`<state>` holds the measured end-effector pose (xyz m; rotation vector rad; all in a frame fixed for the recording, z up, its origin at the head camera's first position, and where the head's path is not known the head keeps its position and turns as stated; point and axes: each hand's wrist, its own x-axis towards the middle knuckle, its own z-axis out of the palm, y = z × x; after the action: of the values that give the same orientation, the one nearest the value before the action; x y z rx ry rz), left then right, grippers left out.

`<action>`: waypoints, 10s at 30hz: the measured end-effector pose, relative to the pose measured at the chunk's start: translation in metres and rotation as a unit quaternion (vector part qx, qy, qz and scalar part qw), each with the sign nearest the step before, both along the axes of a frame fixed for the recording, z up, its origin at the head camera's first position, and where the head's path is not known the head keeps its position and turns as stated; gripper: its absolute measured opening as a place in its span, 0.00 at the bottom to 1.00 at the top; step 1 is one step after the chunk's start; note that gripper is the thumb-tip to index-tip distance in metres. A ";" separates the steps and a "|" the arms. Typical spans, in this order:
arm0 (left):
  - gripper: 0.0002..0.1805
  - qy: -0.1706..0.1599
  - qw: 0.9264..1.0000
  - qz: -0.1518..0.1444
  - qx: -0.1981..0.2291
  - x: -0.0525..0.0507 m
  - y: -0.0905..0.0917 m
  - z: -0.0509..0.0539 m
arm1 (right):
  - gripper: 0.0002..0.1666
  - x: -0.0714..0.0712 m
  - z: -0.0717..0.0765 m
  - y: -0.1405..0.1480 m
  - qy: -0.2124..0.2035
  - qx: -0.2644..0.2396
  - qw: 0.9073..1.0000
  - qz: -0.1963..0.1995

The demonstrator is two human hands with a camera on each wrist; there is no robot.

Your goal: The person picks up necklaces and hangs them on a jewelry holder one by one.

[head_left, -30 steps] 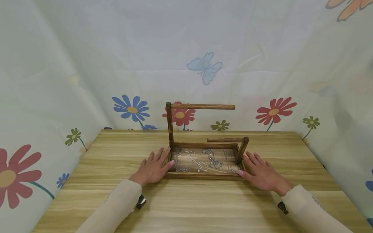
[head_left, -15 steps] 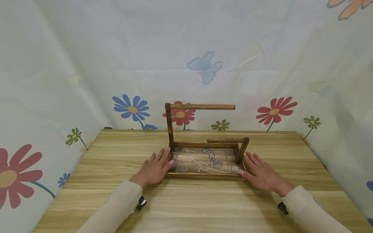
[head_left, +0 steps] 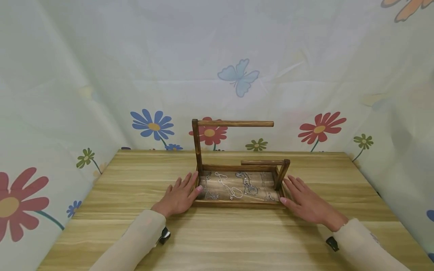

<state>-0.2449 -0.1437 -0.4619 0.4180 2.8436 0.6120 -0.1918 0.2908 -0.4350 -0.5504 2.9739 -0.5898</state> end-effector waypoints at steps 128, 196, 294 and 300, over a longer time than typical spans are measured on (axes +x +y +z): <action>0.43 -0.025 0.999 -0.005 0.040 -0.007 0.001 -0.013 | 0.12 -0.076 0.009 -0.068 -0.002 0.103 0.990 0.093; 0.45 -0.008 0.999 -0.002 0.048 -0.001 0.000 -0.013 | 0.10 -0.051 0.011 -0.060 0.022 -0.207 0.977 0.048; 0.41 -0.013 1.000 -0.007 -0.002 0.000 0.001 0.001 | 0.10 -0.050 0.067 -0.057 -0.177 -0.465 0.867 -0.040; 0.41 -0.009 1.000 -0.005 -0.005 0.000 0.001 0.000 | 0.11 -0.054 0.098 -0.063 -0.103 -0.368 0.923 -0.030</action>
<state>-0.2452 -0.1424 -0.4616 0.4237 2.8252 0.5958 -0.2456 0.2280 -0.3375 -0.3855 2.4965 -1.6730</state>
